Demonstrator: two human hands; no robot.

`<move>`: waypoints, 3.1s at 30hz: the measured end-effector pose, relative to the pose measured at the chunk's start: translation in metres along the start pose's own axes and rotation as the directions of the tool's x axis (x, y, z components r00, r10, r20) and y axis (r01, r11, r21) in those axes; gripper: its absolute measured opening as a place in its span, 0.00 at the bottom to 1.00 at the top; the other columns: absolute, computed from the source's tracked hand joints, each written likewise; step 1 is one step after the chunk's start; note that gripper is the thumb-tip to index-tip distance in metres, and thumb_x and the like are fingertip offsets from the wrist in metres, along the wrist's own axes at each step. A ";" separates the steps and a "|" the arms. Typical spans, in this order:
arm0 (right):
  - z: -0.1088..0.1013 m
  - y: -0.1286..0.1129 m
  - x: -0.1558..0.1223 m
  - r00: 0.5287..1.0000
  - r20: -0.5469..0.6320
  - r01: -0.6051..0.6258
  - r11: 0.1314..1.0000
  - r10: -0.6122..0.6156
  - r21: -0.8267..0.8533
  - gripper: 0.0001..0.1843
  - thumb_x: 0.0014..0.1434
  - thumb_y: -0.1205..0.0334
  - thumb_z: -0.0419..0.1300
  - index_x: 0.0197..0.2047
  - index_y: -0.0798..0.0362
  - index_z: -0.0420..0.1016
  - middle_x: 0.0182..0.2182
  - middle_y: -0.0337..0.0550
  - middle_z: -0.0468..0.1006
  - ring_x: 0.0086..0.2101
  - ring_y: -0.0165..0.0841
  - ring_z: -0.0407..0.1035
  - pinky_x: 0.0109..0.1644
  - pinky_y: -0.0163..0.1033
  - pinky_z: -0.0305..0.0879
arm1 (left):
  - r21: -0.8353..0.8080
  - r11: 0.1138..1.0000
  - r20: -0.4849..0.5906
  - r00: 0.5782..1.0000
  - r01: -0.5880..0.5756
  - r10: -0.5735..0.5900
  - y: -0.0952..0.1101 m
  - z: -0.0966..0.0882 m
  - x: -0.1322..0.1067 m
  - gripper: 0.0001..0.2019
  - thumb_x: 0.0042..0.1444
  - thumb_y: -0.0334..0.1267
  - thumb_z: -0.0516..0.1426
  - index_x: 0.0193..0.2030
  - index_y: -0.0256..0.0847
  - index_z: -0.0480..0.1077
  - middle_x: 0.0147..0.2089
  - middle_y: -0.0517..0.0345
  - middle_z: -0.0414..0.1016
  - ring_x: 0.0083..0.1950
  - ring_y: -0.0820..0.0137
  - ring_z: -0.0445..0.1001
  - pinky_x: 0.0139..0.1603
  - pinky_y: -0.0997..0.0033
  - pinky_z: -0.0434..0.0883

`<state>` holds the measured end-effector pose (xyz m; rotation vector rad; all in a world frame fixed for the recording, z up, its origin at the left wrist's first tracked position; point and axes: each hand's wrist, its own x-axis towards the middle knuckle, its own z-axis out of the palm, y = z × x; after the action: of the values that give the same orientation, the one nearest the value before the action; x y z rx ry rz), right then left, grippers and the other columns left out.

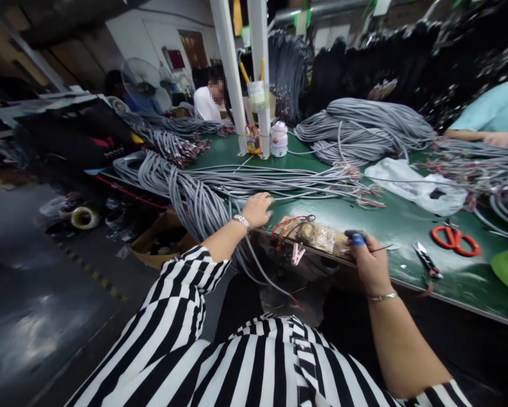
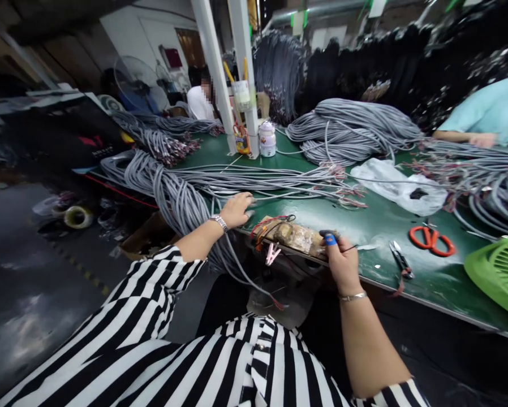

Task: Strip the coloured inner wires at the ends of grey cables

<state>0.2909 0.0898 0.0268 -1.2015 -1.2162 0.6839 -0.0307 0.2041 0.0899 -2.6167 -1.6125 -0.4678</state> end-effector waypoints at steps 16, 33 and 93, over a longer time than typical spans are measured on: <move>0.004 -0.017 -0.001 0.996 -0.012 -0.091 0.993 0.093 0.077 0.14 0.54 0.51 0.63 0.37 0.53 0.79 0.26 0.39 0.76 0.26 0.30 0.66 0.28 0.35 0.63 | -0.753 0.588 -0.312 0.947 -0.294 0.074 0.072 -0.119 0.074 0.14 0.68 0.35 0.49 0.37 0.27 0.70 0.21 0.68 0.58 0.23 0.86 0.61 0.31 0.81 0.61; 0.002 -0.005 0.003 0.999 -0.007 0.040 0.999 -0.040 0.002 0.15 0.57 0.53 0.61 0.41 0.54 0.78 0.29 0.41 0.77 0.30 0.31 0.70 0.35 0.37 0.68 | -0.676 0.737 0.183 0.973 0.019 0.143 0.087 -0.018 -0.176 0.13 0.64 0.42 0.54 0.48 0.40 0.76 0.39 0.52 0.81 0.39 0.68 0.78 0.43 0.72 0.72; 0.077 -0.010 -0.081 0.730 0.428 -0.610 0.791 0.533 0.057 0.29 0.44 0.35 0.66 0.22 0.54 0.65 0.16 0.33 0.65 0.16 0.19 0.46 0.18 0.30 0.39 | -0.893 0.434 0.005 0.964 -0.116 0.267 0.069 0.028 -0.194 0.13 0.61 0.45 0.59 0.41 0.36 0.78 0.34 0.51 0.79 0.34 0.71 0.77 0.38 0.75 0.72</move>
<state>0.1945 0.0383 0.0027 -1.3198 -1.0495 1.5445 -0.0444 0.0084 0.0197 -3.5741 -1.2018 -1.5118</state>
